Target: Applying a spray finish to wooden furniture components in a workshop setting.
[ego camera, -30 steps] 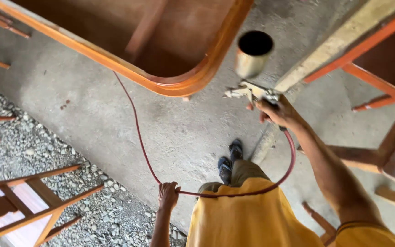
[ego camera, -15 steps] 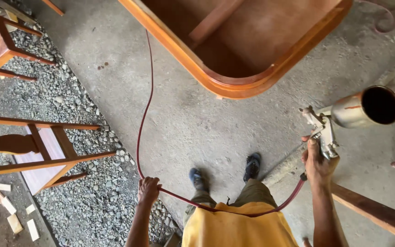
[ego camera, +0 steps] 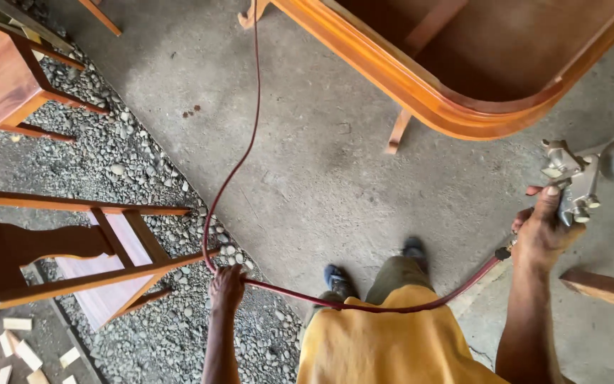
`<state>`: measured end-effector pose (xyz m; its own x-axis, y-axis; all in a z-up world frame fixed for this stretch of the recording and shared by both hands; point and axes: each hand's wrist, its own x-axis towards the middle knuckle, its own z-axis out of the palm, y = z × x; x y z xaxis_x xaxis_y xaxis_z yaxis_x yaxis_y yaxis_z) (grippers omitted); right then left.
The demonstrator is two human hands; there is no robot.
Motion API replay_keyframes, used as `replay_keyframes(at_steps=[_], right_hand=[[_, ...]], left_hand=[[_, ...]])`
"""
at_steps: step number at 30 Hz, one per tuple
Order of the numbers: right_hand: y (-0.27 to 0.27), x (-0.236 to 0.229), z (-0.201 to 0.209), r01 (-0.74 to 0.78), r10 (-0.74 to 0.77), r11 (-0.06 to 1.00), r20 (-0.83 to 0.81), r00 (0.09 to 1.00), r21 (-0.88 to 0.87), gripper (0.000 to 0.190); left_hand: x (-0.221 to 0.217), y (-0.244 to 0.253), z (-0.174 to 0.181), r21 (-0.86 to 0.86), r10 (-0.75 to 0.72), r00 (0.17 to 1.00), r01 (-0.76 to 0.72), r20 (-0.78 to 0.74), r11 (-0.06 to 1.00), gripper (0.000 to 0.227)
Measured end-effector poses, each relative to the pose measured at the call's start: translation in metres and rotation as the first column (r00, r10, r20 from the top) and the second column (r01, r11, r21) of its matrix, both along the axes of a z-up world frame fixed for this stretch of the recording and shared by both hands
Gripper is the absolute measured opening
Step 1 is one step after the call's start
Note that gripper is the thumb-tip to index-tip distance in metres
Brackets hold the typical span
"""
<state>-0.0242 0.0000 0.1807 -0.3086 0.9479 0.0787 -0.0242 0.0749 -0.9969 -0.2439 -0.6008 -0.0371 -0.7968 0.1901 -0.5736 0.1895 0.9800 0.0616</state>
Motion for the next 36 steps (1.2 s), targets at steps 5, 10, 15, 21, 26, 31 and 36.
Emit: replay_keyframes(at_steps=[5,10,15,21,26,31,36], right_hand=[[-0.041,-0.041,0.003,0.087,-0.087,0.996,0.005,0.996,0.011,0.033],[-0.073,-0.084,-0.009,0.16,-0.16,0.987,-0.013,0.987,-0.012,0.034],[-0.109,-0.142,-0.026,0.347,-0.348,0.938,0.035,0.937,0.018,0.033],[-0.134,-0.184,-0.035,0.468,-0.465,0.883,0.161,0.87,0.023,0.031],[-0.132,-0.248,-0.024,0.357,-0.381,0.911,0.094,0.92,0.206,0.041],[-0.145,-0.311,-0.037,0.278,-0.317,0.939,0.193,0.929,0.205,0.04],[-0.169,-0.431,0.0,0.191,-0.256,0.948,0.254,0.933,0.254,0.052]], left_hand=[[-0.079,-0.039,0.023,-0.025,-0.143,0.98,0.141,-0.137,0.99,0.024],[-0.174,-0.041,0.035,0.029,-0.164,0.963,0.174,-0.216,0.984,0.021],[-0.301,-0.083,-0.045,0.103,-0.241,0.95,0.265,-0.197,0.959,0.026],[-0.386,-0.085,-0.028,0.091,-0.303,0.949,0.311,-0.09,0.946,0.027],[-0.446,-0.053,-0.005,-0.002,-0.363,0.931,0.364,0.037,0.932,0.025],[-0.51,-0.053,0.004,0.019,-0.345,0.936,0.344,0.074,0.939,0.028],[-0.593,-0.091,-0.008,0.052,-0.37,0.929,0.369,0.01,0.928,0.026]])
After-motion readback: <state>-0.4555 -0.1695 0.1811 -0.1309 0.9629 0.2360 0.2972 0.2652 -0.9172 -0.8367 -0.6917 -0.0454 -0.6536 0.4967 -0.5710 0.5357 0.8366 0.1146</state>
